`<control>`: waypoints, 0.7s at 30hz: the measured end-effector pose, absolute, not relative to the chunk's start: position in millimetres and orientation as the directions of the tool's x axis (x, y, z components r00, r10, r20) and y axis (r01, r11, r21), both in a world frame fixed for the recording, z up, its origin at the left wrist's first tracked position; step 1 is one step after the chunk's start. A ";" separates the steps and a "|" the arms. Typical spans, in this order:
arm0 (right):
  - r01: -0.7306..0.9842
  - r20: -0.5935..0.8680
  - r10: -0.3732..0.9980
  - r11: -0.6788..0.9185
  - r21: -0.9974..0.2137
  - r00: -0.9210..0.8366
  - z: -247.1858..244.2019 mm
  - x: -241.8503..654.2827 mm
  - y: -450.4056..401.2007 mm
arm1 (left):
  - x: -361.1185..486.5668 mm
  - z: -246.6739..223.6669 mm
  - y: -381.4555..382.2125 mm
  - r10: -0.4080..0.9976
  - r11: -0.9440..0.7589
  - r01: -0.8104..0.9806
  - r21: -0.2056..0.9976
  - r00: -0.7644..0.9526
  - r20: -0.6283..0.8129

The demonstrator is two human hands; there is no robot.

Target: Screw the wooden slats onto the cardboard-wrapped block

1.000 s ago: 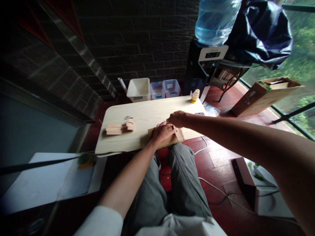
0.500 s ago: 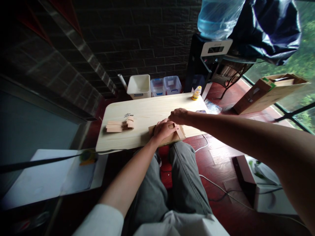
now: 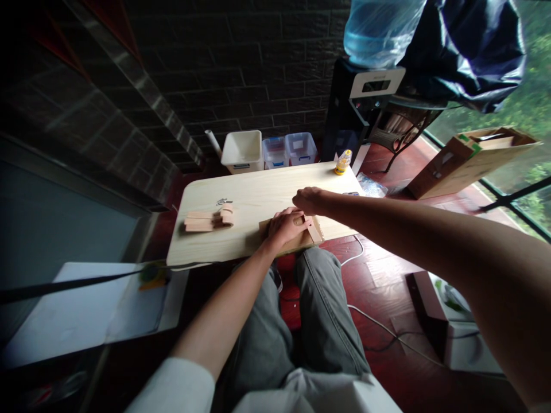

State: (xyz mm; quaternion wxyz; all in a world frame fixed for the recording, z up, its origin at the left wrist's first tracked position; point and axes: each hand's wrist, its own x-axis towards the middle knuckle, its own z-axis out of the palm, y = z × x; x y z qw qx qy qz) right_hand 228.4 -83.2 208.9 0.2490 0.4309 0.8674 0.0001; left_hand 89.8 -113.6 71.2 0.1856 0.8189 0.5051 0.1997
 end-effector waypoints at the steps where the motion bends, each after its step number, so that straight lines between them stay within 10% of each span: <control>1: 0.751 -0.427 0.756 0.621 0.225 -0.496 208.6 227.2 -83.2 | 89.9 71.5 -113.7 0.901 -0.421 0.754 0.504 0.411 0.138; 21: 0.656 -0.517 0.672 0.711 0.253 -0.530 231.2 226.8 -89.4 | 87.4 66.3 -111.5 0.902 -0.420 0.741 0.524 0.405 0.150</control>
